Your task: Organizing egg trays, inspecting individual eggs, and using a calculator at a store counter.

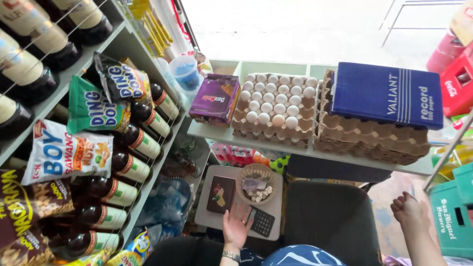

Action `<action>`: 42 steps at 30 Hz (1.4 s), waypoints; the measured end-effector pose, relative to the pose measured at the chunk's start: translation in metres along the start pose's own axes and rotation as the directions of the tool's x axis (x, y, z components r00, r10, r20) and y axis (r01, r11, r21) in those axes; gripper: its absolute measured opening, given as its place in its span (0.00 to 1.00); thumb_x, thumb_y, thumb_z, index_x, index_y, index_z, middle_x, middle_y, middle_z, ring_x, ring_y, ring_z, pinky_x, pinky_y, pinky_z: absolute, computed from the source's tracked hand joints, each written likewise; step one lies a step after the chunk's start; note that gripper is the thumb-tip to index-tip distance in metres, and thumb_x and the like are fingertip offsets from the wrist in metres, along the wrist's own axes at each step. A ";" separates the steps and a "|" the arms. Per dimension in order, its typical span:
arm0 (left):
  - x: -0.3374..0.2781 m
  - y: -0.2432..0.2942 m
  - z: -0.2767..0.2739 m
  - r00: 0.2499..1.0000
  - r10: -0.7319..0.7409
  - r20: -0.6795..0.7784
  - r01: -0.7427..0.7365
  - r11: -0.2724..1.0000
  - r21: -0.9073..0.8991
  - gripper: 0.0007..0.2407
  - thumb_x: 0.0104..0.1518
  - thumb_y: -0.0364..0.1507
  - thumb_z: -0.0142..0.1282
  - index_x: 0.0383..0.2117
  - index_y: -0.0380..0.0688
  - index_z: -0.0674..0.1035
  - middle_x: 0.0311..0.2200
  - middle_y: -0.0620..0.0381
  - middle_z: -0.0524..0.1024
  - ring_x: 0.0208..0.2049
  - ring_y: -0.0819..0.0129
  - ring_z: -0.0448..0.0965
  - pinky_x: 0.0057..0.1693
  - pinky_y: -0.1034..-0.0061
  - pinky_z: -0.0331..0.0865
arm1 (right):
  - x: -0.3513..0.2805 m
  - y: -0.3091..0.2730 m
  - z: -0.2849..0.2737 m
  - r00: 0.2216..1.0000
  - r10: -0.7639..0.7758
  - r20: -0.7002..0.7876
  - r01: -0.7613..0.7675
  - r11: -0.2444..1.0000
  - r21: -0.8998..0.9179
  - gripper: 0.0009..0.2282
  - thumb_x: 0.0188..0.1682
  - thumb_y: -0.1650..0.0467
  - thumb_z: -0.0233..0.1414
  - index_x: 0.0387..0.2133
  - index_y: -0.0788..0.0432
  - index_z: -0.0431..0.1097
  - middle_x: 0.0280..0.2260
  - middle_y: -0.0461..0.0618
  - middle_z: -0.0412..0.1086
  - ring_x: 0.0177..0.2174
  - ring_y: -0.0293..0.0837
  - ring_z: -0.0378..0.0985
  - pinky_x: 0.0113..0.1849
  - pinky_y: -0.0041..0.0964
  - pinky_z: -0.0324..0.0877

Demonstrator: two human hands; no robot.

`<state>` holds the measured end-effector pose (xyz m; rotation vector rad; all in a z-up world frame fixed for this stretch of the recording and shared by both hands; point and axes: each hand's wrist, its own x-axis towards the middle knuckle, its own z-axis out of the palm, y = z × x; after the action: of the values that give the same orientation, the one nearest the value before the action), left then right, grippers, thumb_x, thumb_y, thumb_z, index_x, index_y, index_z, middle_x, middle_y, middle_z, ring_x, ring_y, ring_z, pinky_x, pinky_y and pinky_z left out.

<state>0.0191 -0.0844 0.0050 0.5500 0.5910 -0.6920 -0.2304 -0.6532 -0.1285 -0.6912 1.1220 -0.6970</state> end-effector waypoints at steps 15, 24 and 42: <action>-0.021 -0.092 0.139 0.458 -0.099 0.883 -0.861 -0.297 0.413 0.22 0.57 0.29 0.53 0.60 0.41 0.70 0.66 0.43 0.62 0.70 0.45 0.54 0.72 0.49 0.48 | -0.205 0.114 0.185 0.463 0.384 0.798 -0.677 0.734 0.040 0.19 0.56 0.58 0.47 0.53 0.54 0.70 0.49 0.55 0.74 0.50 0.56 0.75 0.50 0.50 0.69; 0.023 -0.048 0.185 0.074 -0.030 0.997 -0.413 -0.911 0.003 0.39 0.48 0.63 0.51 0.69 0.73 0.60 0.73 0.66 0.54 0.75 0.46 0.45 0.63 0.15 0.43 | -0.318 -0.054 0.296 0.225 0.056 0.973 -0.558 0.826 0.081 0.42 0.49 0.42 0.39 0.68 0.59 0.55 0.66 0.61 0.57 0.59 0.55 0.65 0.62 0.55 0.47; -0.047 -0.055 0.207 -0.374 0.057 0.926 -0.226 -0.974 -0.032 0.36 0.54 0.64 0.12 0.65 0.76 0.65 0.73 0.65 0.50 0.74 0.47 0.24 0.64 0.11 0.35 | -0.386 -0.073 0.299 -0.052 -0.063 0.997 -0.637 0.770 0.016 0.36 0.55 0.46 0.34 0.67 0.59 0.58 0.73 0.56 0.38 0.69 0.61 0.30 0.62 0.68 0.39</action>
<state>0.0146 -0.2325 0.1675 1.9509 -1.2175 1.4005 -0.0640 -0.3518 0.2258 -0.2397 -0.3833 0.0990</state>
